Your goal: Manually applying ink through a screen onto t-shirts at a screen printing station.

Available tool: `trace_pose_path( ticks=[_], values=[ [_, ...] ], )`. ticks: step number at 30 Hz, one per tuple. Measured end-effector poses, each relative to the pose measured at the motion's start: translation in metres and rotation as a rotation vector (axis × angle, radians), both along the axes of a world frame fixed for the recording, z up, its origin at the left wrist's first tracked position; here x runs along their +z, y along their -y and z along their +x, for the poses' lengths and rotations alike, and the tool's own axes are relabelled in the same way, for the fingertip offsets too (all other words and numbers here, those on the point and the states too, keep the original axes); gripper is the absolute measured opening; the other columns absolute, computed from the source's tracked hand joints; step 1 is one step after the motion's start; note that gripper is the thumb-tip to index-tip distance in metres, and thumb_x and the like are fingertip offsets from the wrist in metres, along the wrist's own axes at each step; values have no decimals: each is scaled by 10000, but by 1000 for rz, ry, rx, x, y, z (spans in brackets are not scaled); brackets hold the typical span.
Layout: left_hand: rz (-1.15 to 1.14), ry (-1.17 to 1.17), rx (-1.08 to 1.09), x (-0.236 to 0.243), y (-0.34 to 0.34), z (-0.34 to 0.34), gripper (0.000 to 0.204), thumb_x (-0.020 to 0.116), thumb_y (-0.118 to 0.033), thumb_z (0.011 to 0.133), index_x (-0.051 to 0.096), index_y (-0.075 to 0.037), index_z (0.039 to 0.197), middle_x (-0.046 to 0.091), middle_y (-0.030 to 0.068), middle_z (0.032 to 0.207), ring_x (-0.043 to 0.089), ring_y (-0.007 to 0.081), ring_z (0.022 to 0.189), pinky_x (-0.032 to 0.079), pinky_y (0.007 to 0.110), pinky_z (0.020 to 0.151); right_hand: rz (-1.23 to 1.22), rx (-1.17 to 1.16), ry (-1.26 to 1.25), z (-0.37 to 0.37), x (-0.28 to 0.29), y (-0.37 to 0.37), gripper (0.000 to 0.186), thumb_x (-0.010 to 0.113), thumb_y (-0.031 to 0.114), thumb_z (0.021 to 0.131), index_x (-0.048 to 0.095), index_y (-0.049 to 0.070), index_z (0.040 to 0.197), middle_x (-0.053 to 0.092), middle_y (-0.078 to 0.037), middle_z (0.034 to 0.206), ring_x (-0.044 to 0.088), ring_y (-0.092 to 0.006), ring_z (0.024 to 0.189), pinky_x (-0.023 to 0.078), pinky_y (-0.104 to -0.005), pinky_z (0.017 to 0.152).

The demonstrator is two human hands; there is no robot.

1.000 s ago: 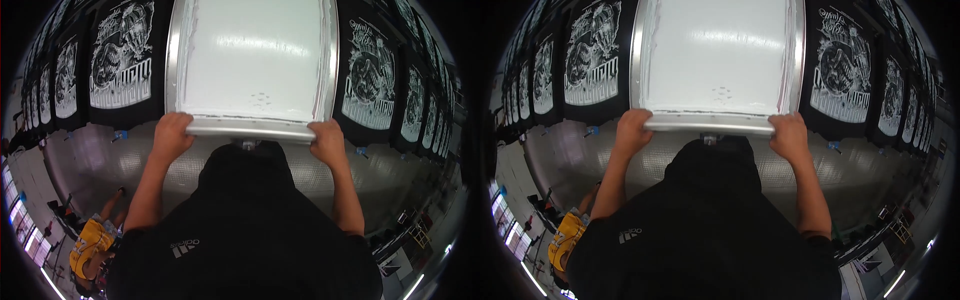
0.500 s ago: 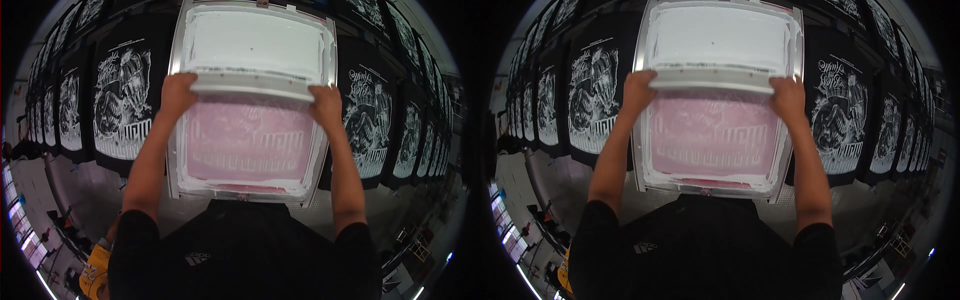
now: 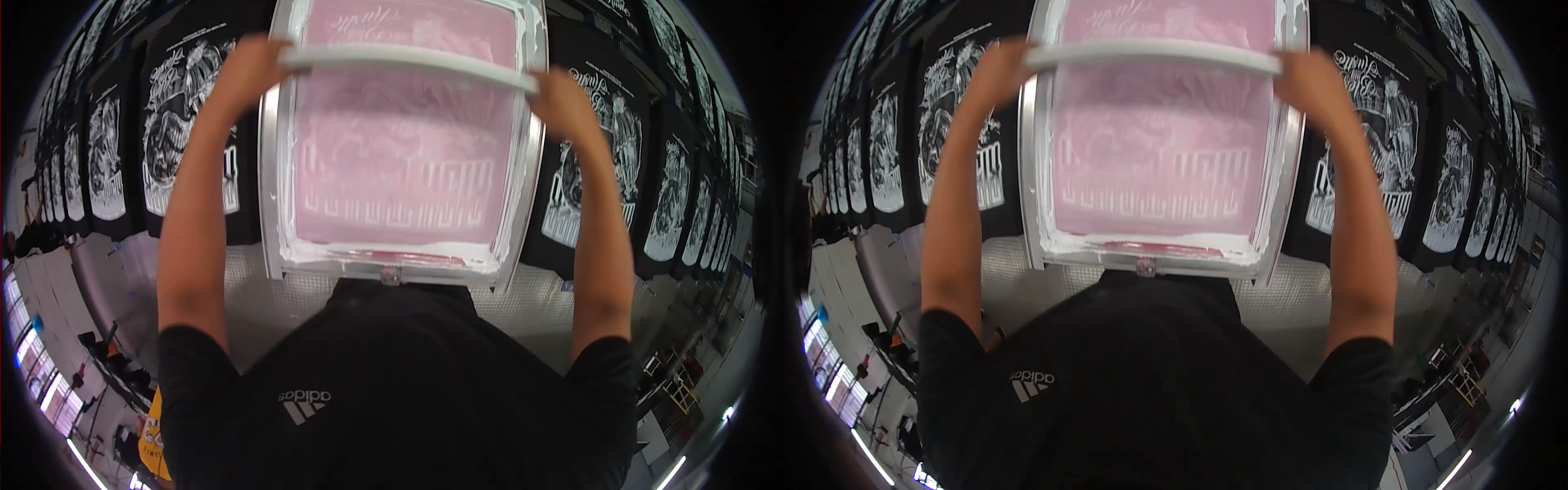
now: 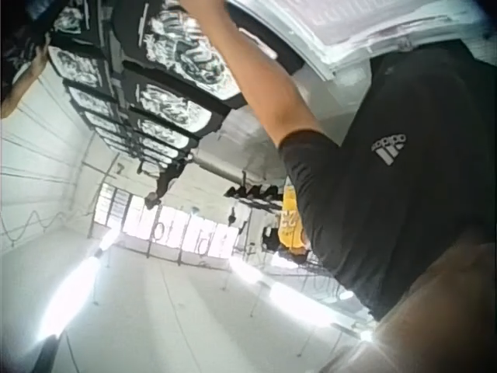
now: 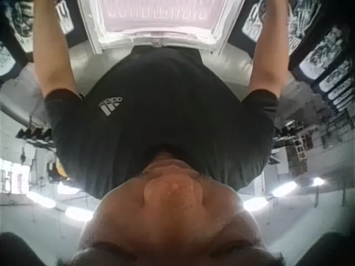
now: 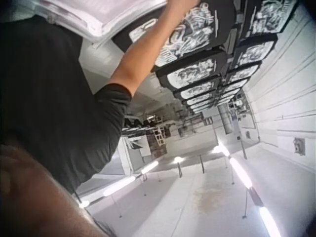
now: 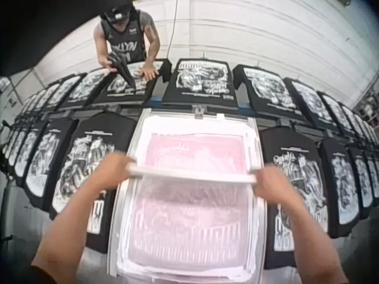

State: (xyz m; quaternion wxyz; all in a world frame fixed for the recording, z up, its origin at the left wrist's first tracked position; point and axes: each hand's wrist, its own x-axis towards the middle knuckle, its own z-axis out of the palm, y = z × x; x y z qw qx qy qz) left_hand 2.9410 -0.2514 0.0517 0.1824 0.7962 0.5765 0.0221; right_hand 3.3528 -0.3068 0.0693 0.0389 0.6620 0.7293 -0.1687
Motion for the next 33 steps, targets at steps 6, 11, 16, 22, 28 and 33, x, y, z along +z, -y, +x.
trace_pose_path(
  ticks=[6,11,16,22,28,33],
  values=[
    [-47,158,-116,-1,273,-30,298,758,-70,606,664,-53,888,676,103,867,616,299,852,434,403,816,6,141,-216,-23,0,247,384,624,-27,625,705,76,986,677,-147,925,608,-352,888,486,-447,830],
    [-27,174,-56,-29,295,-29,380,750,-44,558,646,-53,923,673,95,925,616,293,856,423,421,826,-106,82,-170,-31,-24,256,345,630,-2,601,694,52,936,684,-145,885,627,-313,877,450,-472,918],
    [182,154,-79,-51,341,-36,410,696,4,533,633,-55,934,662,105,957,618,290,923,415,444,871,70,116,-108,-36,-46,317,458,652,6,564,646,66,1017,682,-98,996,623,-278,973,388,-520,1054],
    [318,160,-70,-90,191,-21,435,690,13,536,654,-57,964,679,102,965,626,282,958,431,430,872,248,130,-139,-18,-78,172,496,645,-15,559,632,62,1048,669,-107,990,604,-330,947,378,-520,1064],
    [306,75,-8,-77,-21,5,396,718,-80,603,719,-76,999,704,157,942,650,338,902,475,432,854,354,132,39,1,-81,-35,357,620,62,637,707,126,978,679,-148,832,630,-342,839,508,-441,790],
    [267,25,17,-56,-144,23,416,816,-334,684,726,-114,1026,696,191,915,663,371,885,524,401,805,275,100,107,25,-71,-160,445,596,152,709,685,176,1144,705,-136,1012,656,-331,991,521,-434,869]
  ],
)
